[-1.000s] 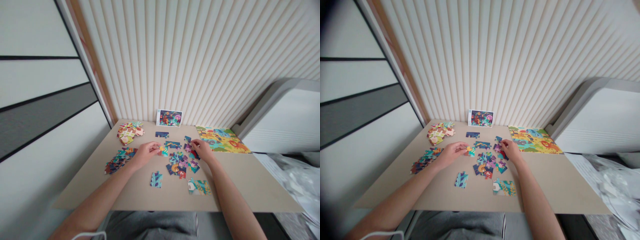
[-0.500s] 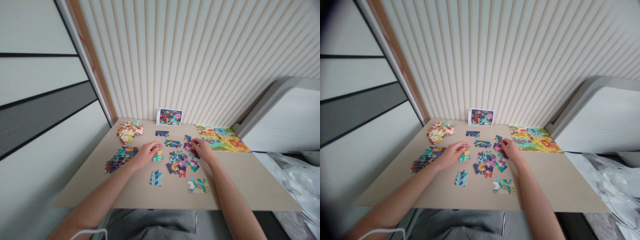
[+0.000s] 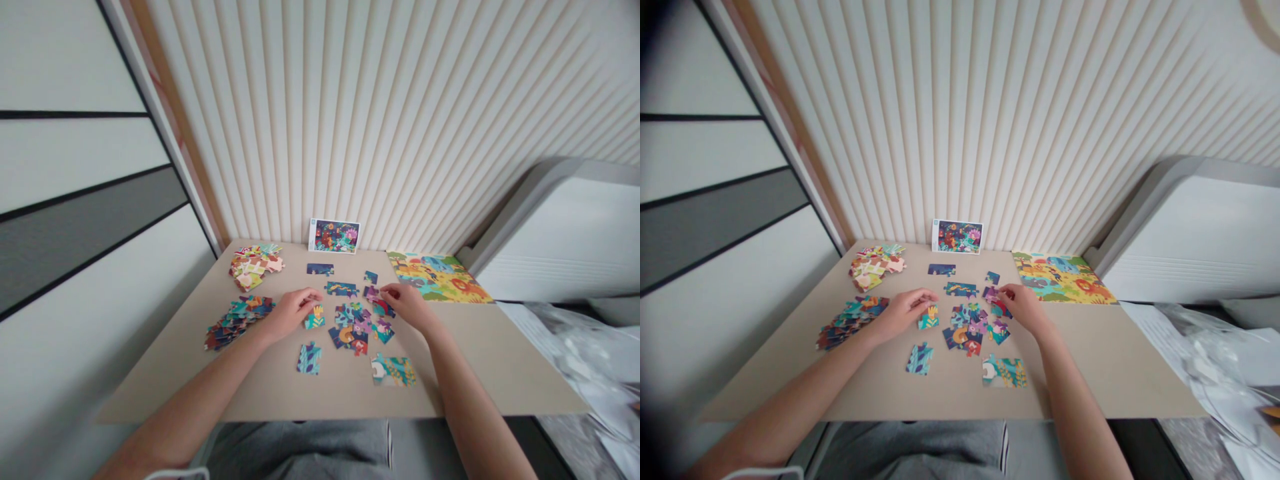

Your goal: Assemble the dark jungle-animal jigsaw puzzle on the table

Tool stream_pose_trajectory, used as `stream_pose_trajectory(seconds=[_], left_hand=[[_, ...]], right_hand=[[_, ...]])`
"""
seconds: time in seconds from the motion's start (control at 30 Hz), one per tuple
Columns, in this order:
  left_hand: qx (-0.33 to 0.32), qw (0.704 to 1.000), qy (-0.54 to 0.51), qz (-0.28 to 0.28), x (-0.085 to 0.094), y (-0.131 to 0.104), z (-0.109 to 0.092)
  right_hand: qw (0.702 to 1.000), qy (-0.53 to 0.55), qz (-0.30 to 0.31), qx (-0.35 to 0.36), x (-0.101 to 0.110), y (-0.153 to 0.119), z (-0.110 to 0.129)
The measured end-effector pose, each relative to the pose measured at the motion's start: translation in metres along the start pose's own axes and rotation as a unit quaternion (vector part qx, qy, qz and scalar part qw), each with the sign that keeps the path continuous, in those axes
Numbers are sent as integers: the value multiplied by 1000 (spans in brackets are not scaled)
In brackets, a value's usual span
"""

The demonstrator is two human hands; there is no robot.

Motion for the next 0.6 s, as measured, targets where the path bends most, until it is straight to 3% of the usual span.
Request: stream_pose_trajectory(seconds=[0.1,0.27,0.43,0.6], left_hand=[[-2,1000,4,10,-5,-1,3],[-3,999,0,32,-14,-2,-2],[-15,996,-41,76,-30,-8,-24],[-40,989,-6,144,-65,-29,-56]], right_hand=[[999,-17,48,-8,-6,-33,4],[999,-30,28,-18,-19,-79,2],[999,21,-16,-44,-24,-86,-13],[986,129,-57,-93,-18,-86,-34]])
Point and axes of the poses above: each hand's wrist, its own y-axis towards the middle knuckle, its own x-axis out of the back of the hand, z = x × y, the point moved 9 cm from there along y, towards the middle knuckle, and after that the axes turned 5 degrees about y, right-handed, at the moved point
